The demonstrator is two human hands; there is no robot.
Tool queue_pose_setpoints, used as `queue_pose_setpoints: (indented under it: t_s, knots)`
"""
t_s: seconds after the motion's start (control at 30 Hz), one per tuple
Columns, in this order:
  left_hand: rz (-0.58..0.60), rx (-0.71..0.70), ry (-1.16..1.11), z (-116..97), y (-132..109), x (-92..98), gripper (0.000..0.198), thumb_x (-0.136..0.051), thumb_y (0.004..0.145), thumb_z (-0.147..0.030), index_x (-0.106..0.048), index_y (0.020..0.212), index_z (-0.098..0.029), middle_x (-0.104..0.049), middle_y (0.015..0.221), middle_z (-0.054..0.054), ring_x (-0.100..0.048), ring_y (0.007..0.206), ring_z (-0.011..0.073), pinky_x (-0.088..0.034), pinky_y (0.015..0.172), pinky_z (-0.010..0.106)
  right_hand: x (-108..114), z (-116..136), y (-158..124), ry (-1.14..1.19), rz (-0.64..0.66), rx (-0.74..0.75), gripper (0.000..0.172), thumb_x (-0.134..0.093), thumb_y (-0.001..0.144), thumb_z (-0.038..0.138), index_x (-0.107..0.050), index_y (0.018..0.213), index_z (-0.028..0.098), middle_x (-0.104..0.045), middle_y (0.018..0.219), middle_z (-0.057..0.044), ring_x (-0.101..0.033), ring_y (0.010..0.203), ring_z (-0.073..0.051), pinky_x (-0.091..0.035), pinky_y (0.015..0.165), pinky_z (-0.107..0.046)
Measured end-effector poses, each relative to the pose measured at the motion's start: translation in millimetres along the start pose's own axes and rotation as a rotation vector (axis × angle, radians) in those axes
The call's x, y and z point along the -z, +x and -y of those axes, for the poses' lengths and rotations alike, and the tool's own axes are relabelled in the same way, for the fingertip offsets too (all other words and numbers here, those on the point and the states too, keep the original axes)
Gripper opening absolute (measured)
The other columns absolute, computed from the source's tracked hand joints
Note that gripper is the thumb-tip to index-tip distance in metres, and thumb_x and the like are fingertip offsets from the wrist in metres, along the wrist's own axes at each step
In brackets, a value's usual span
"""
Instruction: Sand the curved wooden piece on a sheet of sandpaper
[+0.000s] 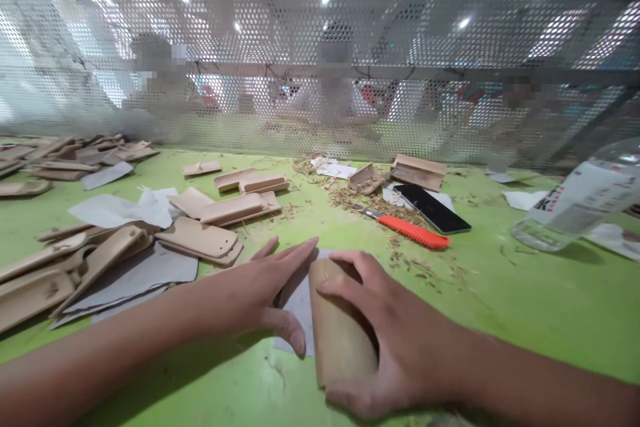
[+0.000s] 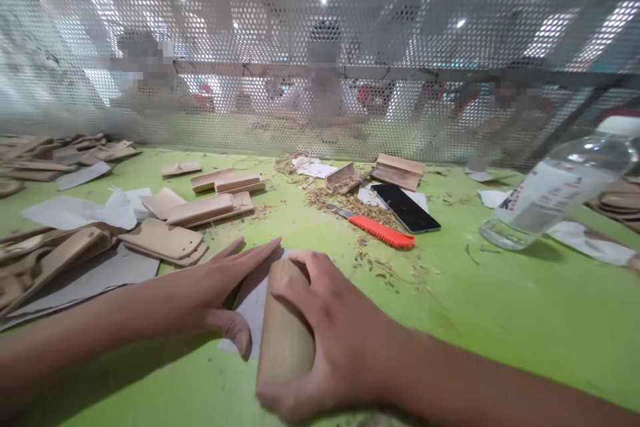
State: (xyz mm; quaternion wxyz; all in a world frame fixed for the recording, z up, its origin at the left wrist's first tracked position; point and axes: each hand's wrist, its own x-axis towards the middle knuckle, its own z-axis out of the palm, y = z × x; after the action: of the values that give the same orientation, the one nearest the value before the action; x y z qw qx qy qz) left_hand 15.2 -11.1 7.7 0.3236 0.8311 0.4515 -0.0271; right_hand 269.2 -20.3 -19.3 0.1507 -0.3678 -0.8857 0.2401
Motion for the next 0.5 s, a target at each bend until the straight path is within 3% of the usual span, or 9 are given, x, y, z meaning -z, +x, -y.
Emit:
queue_pose_setpoints:
  t_s: [0.13,0.27,0.4,0.5]
  knots:
    - [-0.031,-0.007,-0.003,0.9,-0.1,-1.3,0.131,-0.074,0.078,-0.081,-0.002,0.169,-0.021,-0.014,0.173,0.016,-0.003,0.155,0.0506,-0.024,0.122,0.062,0.9,-4.0,1.5,-0.104,-0.117,-0.096,0.073,-0.078,0.074,0.06,-0.058,0.131,0.018,-0.043,0.14,-0.02,-0.05,0.126,-0.039,-0.045,0.107,-0.061]
    - [-0.051,-0.082,-0.008,2.6,0.7,-3.0,0.128,-0.072,0.079,-0.082,-0.004,0.169,-0.021,-0.022,0.171,0.017,-0.012,0.156,0.0478,-0.017,0.124,0.06,-2.0,0.0,-2.2,-0.012,-0.026,0.019,0.088,-0.085,0.063,0.061,-0.055,0.136,0.022,-0.04,0.144,-0.018,-0.054,0.123,-0.038,-0.051,0.103,-0.057]
    - [-0.077,-0.081,0.007,3.0,0.7,-3.8,0.133,-0.073,0.077,-0.083,0.0,0.169,-0.018,-0.018,0.171,0.019,-0.015,0.156,0.0473,-0.017,0.125,0.057,-2.7,5.6,-5.4,-0.081,-0.077,-0.091,0.079,-0.08,0.07,0.06,-0.057,0.133,0.02,-0.042,0.142,-0.02,-0.052,0.125,-0.04,-0.048,0.104,-0.061]
    - [-0.062,-0.097,0.004,3.0,-0.3,-4.0,0.124,-0.068,0.083,-0.081,-0.001,0.169,-0.023,-0.019,0.172,0.016,-0.015,0.156,0.0465,-0.018,0.124,0.057,-2.9,7.6,-6.9,-0.033,-0.021,-0.008,0.087,-0.084,0.064,0.06,-0.055,0.136,0.022,-0.039,0.145,-0.019,-0.051,0.127,-0.039,-0.051,0.104,-0.056]
